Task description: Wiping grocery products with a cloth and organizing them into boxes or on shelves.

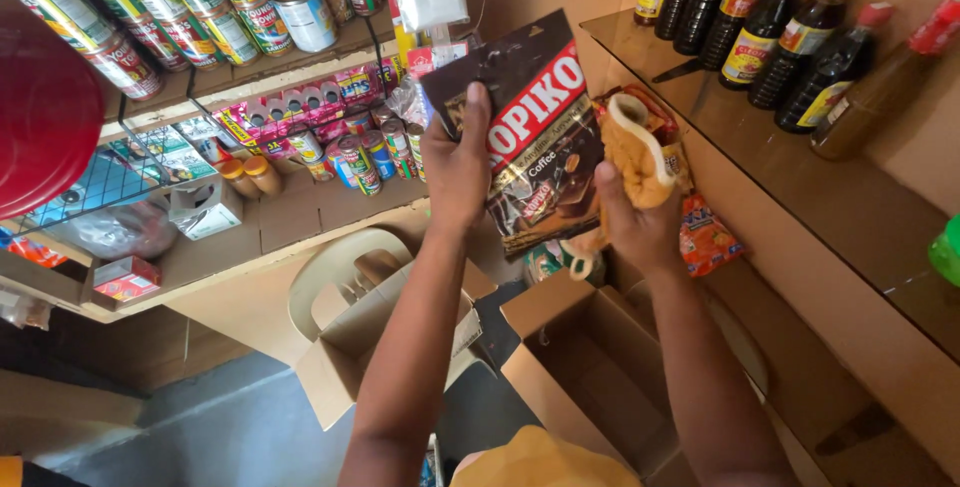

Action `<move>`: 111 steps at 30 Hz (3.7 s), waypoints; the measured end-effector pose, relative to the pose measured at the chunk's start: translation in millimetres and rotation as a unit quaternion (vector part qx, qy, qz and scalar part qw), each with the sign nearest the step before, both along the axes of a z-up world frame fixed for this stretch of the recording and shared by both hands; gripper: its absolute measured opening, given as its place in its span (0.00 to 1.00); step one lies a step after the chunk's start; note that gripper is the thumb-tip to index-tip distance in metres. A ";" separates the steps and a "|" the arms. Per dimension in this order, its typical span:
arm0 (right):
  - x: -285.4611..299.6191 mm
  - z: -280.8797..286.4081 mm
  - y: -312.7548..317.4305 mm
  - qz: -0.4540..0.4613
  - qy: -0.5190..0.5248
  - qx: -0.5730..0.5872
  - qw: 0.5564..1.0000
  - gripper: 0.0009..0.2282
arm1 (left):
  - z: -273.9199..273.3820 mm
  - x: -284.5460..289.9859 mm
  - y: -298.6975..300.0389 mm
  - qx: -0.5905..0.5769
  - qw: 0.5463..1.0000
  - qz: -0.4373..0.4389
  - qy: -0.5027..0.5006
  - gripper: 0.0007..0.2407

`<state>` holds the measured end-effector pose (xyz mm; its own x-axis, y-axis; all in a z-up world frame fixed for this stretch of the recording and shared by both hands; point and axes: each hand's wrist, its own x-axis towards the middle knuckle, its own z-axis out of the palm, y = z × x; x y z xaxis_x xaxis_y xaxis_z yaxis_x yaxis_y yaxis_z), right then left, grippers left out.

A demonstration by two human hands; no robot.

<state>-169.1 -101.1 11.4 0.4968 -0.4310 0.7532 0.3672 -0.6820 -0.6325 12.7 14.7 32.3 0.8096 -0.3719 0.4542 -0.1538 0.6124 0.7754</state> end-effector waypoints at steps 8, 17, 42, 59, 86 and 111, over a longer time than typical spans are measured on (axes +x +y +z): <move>17.1 -11.7 -4.5 0.017 -0.036 0.069 0.997 0.21 | 48.8 -30.7 32.4 -0.180 0.913 -0.324 0.168 0.20; 20.4 54.3 71.0 -0.100 0.038 -0.215 0.971 0.30 | -75.6 4.3 -17.4 0.025 0.986 -0.116 -0.117 0.24; -8.4 -116.1 -25.0 0.267 -0.102 0.380 0.879 0.26 | -47.1 -41.5 -23.9 -0.313 0.866 -0.275 0.274 0.25; -52.0 -199.3 -52.5 -0.138 -0.033 0.389 0.910 0.17 | -175.8 -4.3 -85.5 0.267 0.927 -0.237 0.119 0.09; -151.4 -273.7 -80.9 -0.522 -0.134 0.500 0.678 0.17 | -322.5 -65.8 -225.3 0.304 0.794 -0.499 -0.165 0.18; -282.5 -291.5 -159.5 -0.678 0.222 0.262 0.650 0.30 | -306.7 -195.8 -320.1 0.238 0.761 -0.249 -0.550 0.22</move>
<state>-451.7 -260.6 -280.1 -0.4883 -0.8392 0.2394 -0.6451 0.1624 -0.7466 -183.0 -305.4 -274.4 -0.2579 -0.8421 0.4736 -0.7113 0.4972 0.4968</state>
